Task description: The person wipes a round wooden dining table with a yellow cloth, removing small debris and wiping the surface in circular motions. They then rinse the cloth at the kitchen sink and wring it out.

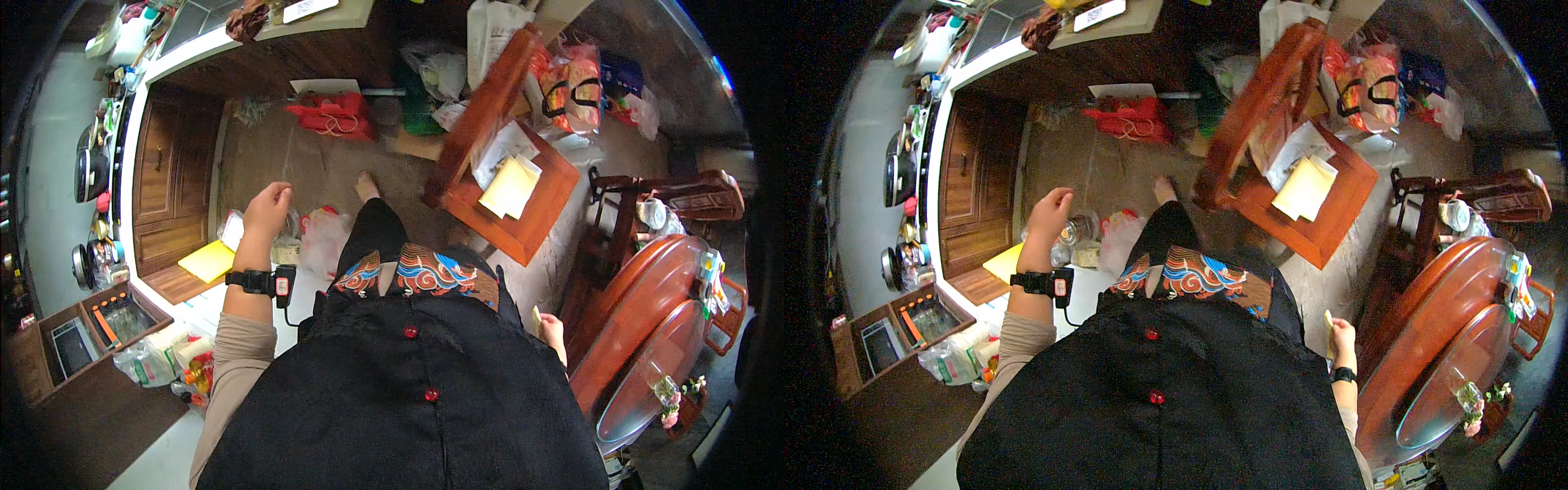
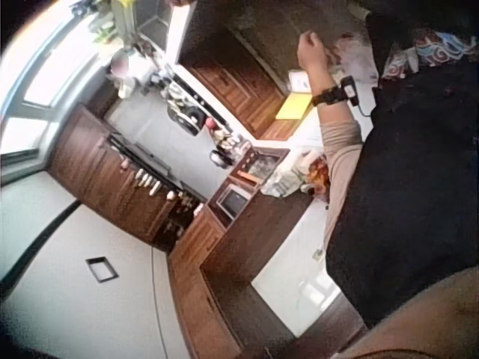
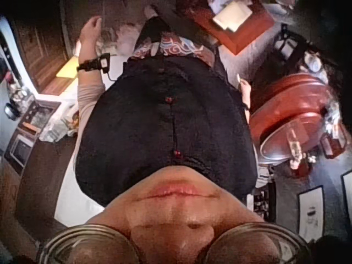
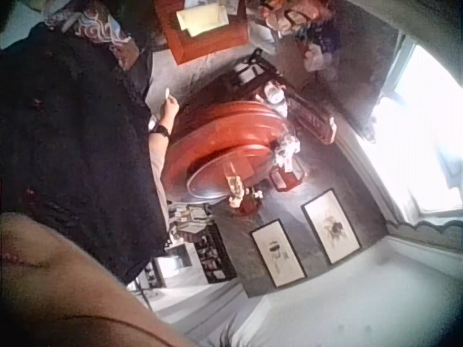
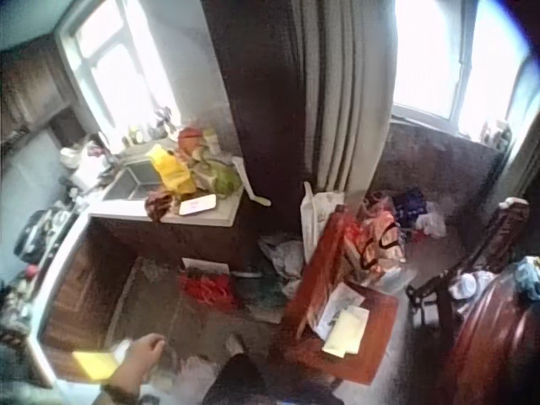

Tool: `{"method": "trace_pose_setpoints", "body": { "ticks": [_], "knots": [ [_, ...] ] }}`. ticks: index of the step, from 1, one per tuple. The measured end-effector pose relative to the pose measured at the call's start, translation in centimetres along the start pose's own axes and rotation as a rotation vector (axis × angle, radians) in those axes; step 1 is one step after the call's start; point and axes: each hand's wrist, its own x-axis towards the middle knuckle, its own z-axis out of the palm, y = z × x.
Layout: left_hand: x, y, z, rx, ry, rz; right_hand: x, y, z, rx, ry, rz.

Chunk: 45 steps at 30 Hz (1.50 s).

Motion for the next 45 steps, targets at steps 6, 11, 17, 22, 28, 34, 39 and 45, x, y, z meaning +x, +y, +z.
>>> {"method": "trace_pose_setpoints", "body": {
  "ticks": [6,11,17,22,28,34,39,45],
  "knots": [
    [9.6,-9.8,-3.1,-0.037,-0.011,-0.039,-3.9,-5.5,8.8,-0.146,-0.029,0.023],
    [16.6,-20.0,-8.5,-0.101,-0.008,-0.087,-5.6,-15.5,19.8,-0.158,-0.04,-0.008],
    [22.2,-26.0,-14.8,-0.028,-0.019,-0.162,-6.0,-25.5,31.2,-0.113,-0.066,-0.083],
    [26.6,-25.5,-17.8,-0.007,0.011,-0.137,-4.0,-27.2,36.9,-0.077,-0.054,-0.079],
    [31.1,-26.6,-24.1,0.09,0.021,-0.184,-1.6,-26.9,41.7,-0.033,-0.006,-0.05],
    [38.7,-32.8,-29.0,0.002,0.061,-0.156,-0.2,-36.6,44.7,0.058,-0.132,-0.182],
    [47.0,-41.1,-33.1,0.019,0.068,-0.022,-4.8,-52.1,52.2,-0.122,0.036,-0.178],
    [56.6,-48.2,-41.4,0.053,0.065,0.153,-14.2,-76.9,63.7,-0.091,-0.257,-0.456]
  ]
}}
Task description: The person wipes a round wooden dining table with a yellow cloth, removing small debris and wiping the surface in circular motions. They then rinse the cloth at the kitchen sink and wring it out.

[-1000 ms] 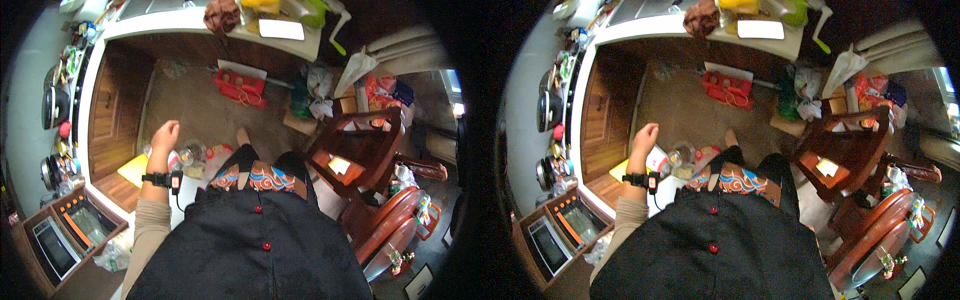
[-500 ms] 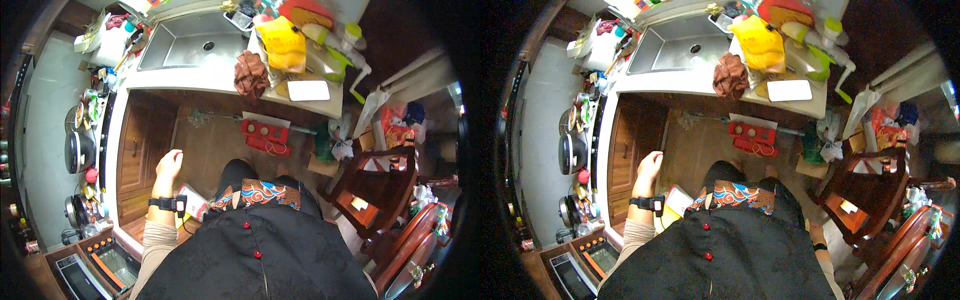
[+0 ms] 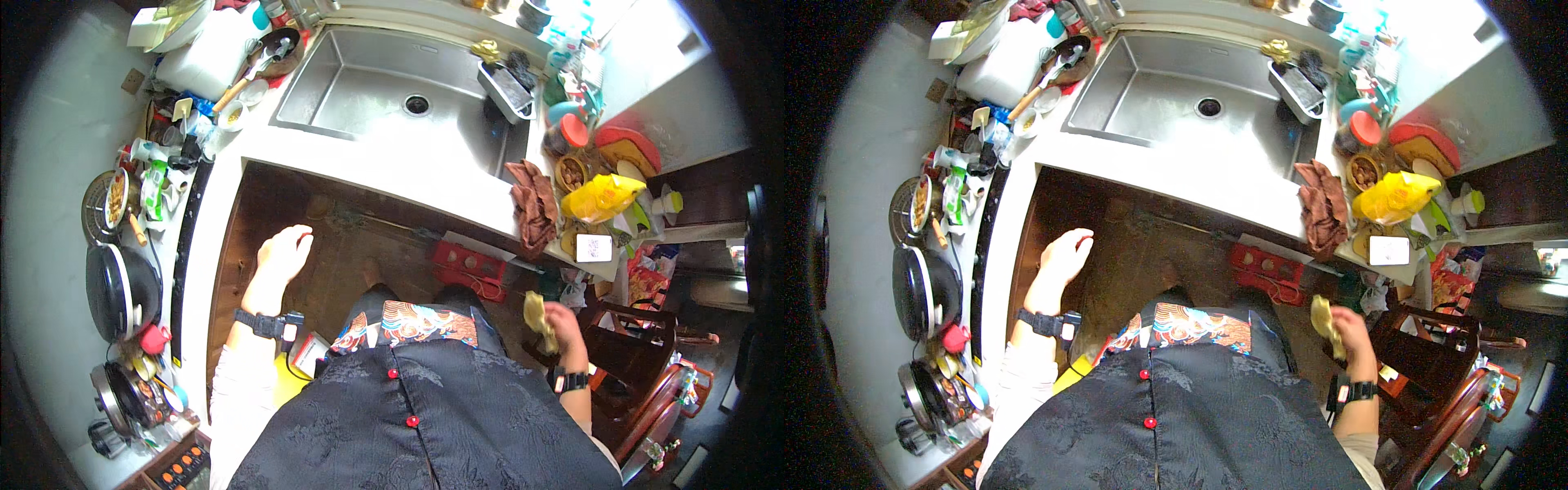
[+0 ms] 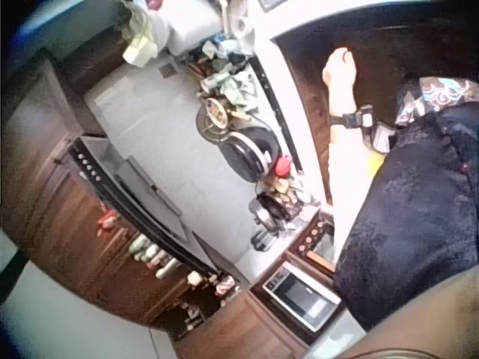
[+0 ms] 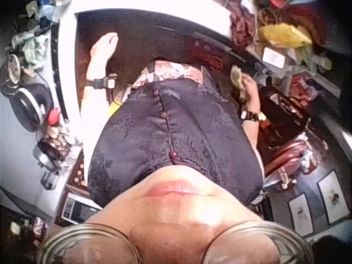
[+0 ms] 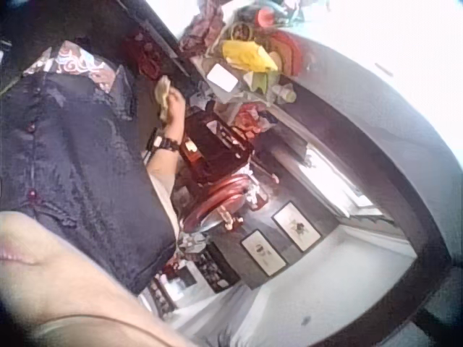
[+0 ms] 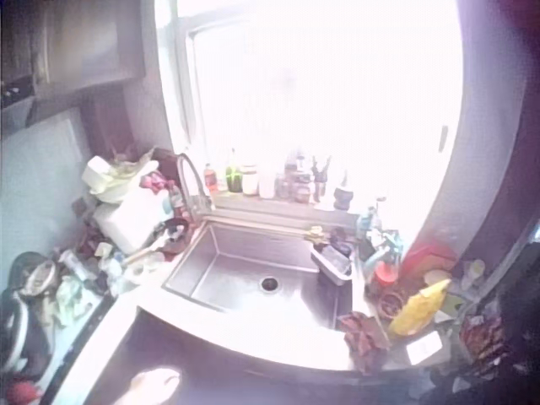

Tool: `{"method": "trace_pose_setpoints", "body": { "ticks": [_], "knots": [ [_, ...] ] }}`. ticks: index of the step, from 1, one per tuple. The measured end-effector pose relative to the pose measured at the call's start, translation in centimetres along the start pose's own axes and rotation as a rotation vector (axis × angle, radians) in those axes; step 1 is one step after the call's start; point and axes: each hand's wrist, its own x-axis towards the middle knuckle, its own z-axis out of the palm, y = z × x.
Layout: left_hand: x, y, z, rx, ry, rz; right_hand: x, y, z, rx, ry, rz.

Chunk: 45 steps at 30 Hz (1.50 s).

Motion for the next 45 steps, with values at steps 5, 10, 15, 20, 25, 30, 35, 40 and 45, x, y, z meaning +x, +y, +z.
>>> {"method": "trace_pose_setpoints", "body": {
  "ticks": [5,10,15,20,25,30,35,40,45],
  "knots": [
    [6.6,-2.9,-4.4,-0.007,0.019,0.104,2.8,-17.4,7.9,0.477,-0.106,-0.213],
    [10.5,-5.4,-7.3,-0.064,-0.037,0.12,5.4,-25.2,12.2,0.894,-0.219,-0.242],
    [17.3,-6.0,-12.6,-0.239,-0.153,0.103,11.9,-29.2,13.2,1.095,-0.297,-0.307],
    [28.2,-3.3,-15.9,-0.478,-0.182,0.203,22.4,-35.7,14.7,1.158,-0.535,-0.347],
    [39.2,-0.4,-14.8,-0.797,-0.229,0.07,31.6,-44.1,19.5,1.237,-0.767,-0.078],
    [47.0,0.0,-12.7,-0.818,-0.091,-0.161,36.6,-49.2,27.3,1.348,-0.764,0.051],
    [54.3,-2.9,-11.3,-0.902,-0.046,-0.105,38.8,-49.8,32.3,1.419,-0.774,0.135],
    [62.3,-6.0,-9.8,-0.96,-0.125,0.037,40.1,-51.1,35.2,1.297,-0.707,0.073],
    [65.8,-5.3,-9.1,-0.972,-0.129,-0.004,42.1,-53.3,37.3,1.319,-0.568,0.234]
  ]
}}
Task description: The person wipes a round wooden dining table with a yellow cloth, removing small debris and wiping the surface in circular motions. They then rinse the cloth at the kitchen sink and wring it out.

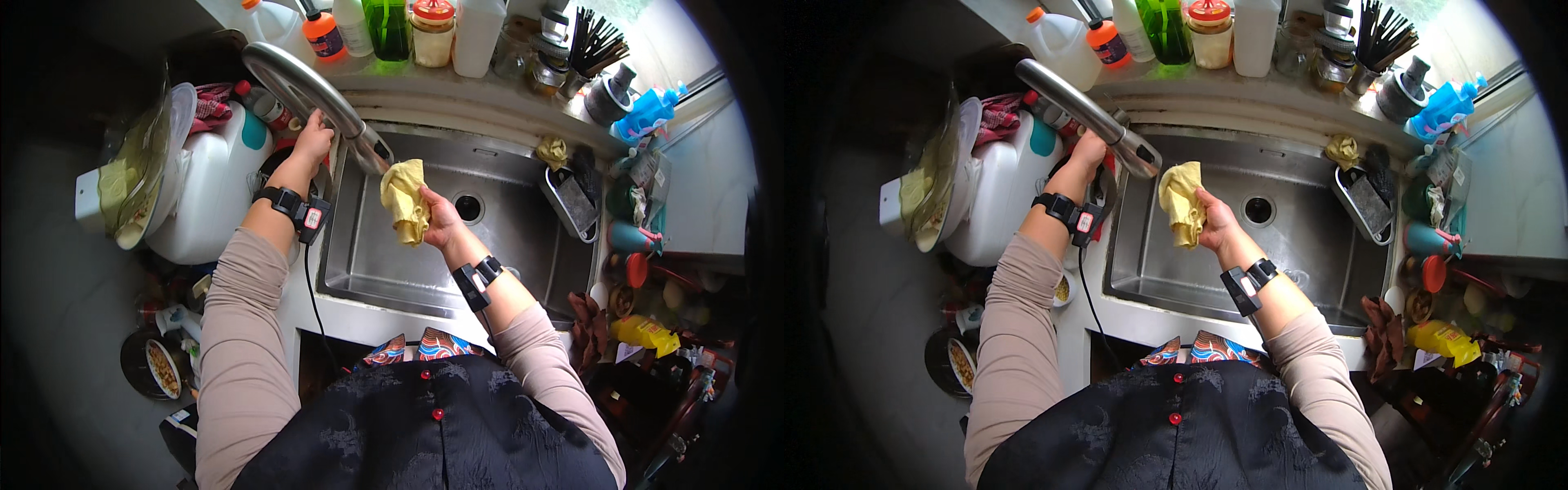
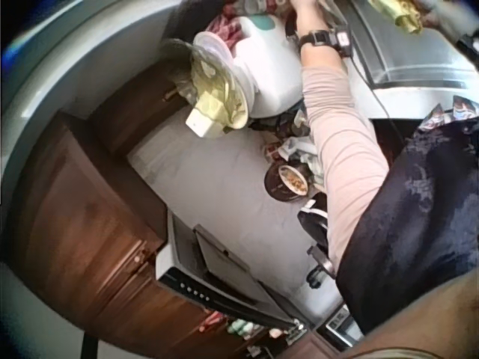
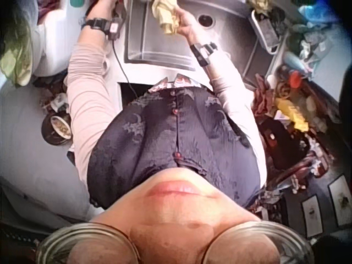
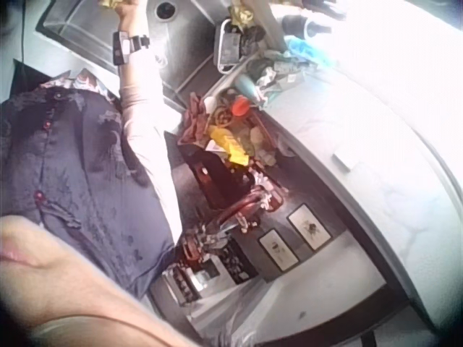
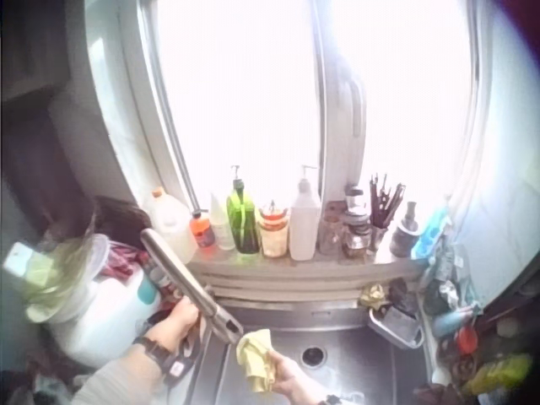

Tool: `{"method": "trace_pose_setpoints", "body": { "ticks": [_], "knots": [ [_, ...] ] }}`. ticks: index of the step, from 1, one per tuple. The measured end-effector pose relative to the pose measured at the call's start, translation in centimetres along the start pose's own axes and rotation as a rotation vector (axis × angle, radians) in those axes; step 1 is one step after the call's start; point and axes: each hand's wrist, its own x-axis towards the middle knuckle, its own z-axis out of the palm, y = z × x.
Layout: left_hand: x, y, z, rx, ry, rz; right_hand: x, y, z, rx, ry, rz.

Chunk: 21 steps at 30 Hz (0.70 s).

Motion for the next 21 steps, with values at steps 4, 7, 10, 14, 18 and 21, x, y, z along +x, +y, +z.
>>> {"method": "trace_pose_setpoints", "body": {
  "ticks": [4,7,10,14,18,21],
  "knots": [
    [1.2,0.9,1.5,0.102,0.109,0.064,2.2,-0.3,0.6,0.001,-0.018,-0.022],
    [2.8,1.1,1.8,0.095,0.056,-0.021,3.5,-0.4,0.6,0.013,-0.055,-0.042],
    [4.6,0.5,1.7,0.259,0.149,-0.008,4.6,-0.5,0.4,-0.003,0.033,-0.056],
    [6.8,-0.9,1.9,0.113,0.066,0.043,5.2,-0.7,-0.1,-0.002,-0.008,-0.057],
    [8.2,-2.2,1.7,0.088,0.066,0.044,5.5,-0.8,-0.7,0.019,0.025,-0.087],
    [8.4,-2.4,1.3,0.102,0.018,0.097,5.9,-0.4,-1.0,0.036,0.029,-0.045]
  ]
}}
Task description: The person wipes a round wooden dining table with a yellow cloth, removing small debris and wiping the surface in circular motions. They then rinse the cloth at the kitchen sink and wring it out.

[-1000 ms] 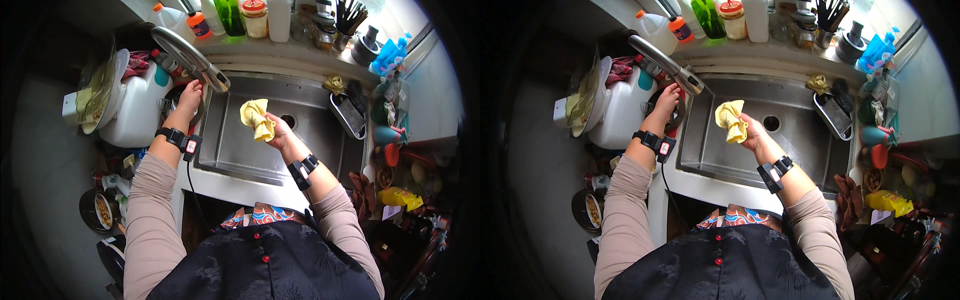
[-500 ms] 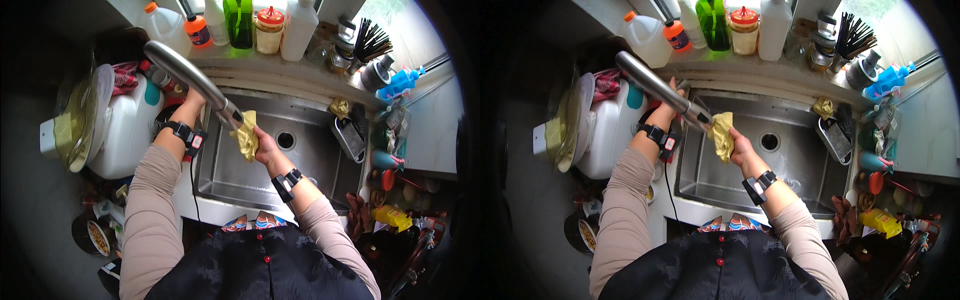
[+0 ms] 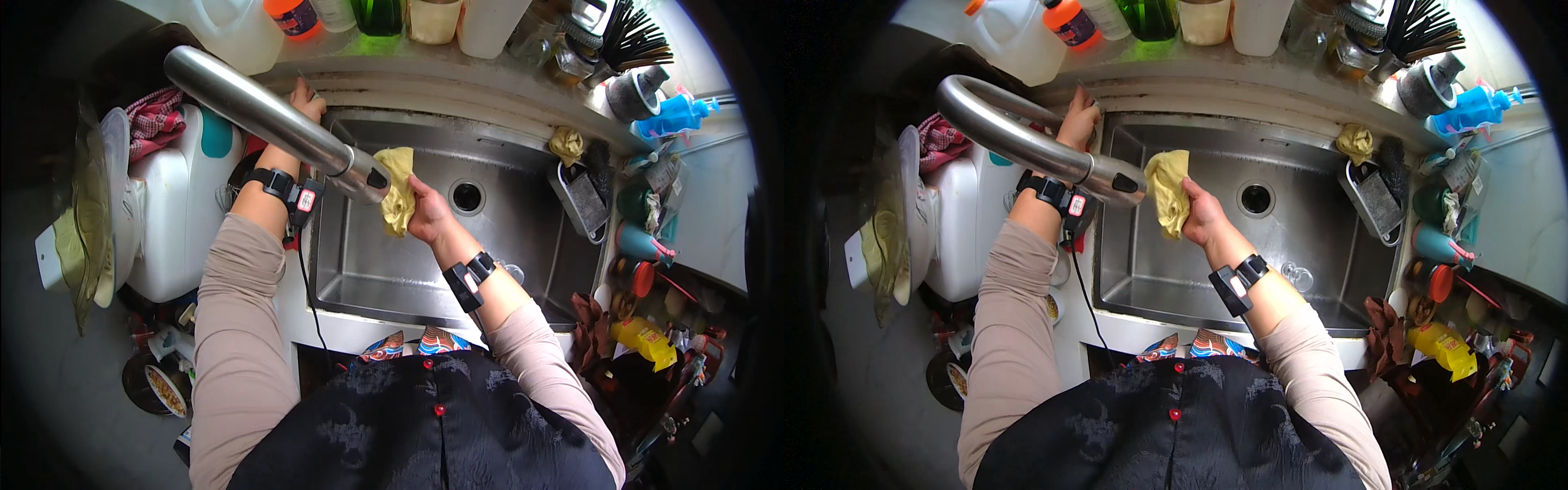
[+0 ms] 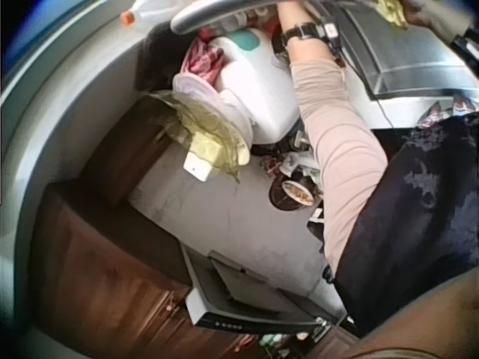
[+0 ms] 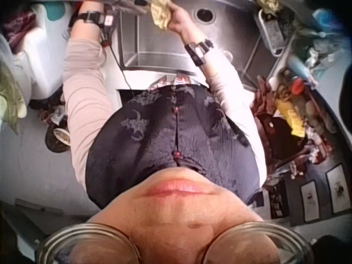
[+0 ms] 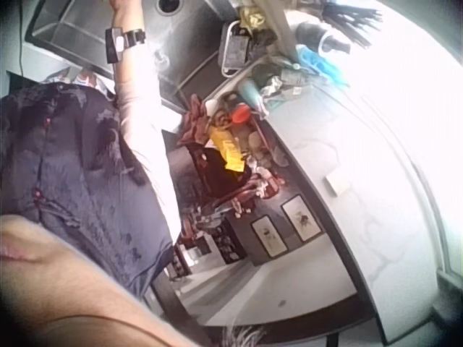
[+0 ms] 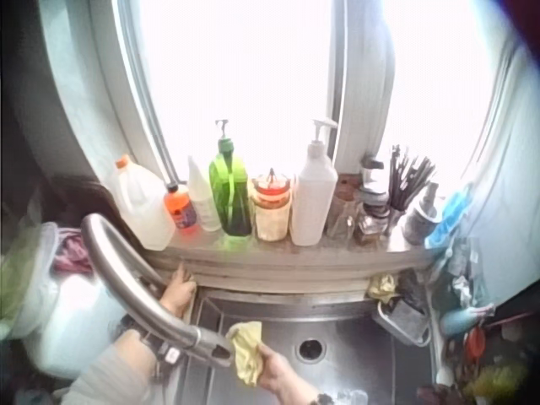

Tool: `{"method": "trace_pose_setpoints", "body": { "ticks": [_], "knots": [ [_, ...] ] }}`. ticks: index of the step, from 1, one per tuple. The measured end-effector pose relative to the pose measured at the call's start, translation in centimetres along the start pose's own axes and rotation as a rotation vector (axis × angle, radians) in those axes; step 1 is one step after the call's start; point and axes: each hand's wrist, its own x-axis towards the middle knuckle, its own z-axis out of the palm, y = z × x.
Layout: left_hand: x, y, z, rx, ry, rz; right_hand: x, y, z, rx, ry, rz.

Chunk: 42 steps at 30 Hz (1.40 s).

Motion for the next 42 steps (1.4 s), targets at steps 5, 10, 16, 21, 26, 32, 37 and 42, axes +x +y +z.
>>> {"method": "trace_pose_setpoints", "body": {
  "ticks": [5,10,16,21,26,32,37,42],
  "knots": [
    [-3.2,3.2,1.2,0.32,-0.059,0.029,1.1,1.1,0.0,0.036,-0.031,0.021],
    [-10.4,7.0,2.9,-0.115,-0.181,-0.234,1.4,1.6,0.1,0.021,-0.082,-0.001],
    [-17.7,0.7,6.8,-0.205,-0.21,-0.044,1.3,2.2,0.2,-0.061,0.047,-0.107],
    [-19.1,-4.1,8.6,-0.344,0.14,-0.506,1.5,2.2,0.1,-0.099,0.054,-0.045],
    [-18.9,-4.6,7.8,-0.322,0.012,-0.589,1.3,1.7,0.0,-0.125,0.096,-0.116],
    [-18.5,-4.4,8.2,-0.838,0.142,-0.574,1.6,1.1,-0.5,-0.251,0.192,-0.213],
    [-19.2,-3.1,9.3,-0.907,0.002,-0.466,2.1,1.2,-1.7,-0.149,0.143,-0.03],
    [-18.9,-2.4,9.8,-0.708,-0.009,-0.469,2.3,2.5,-2.0,-0.34,0.178,-0.17]
  ]
}}
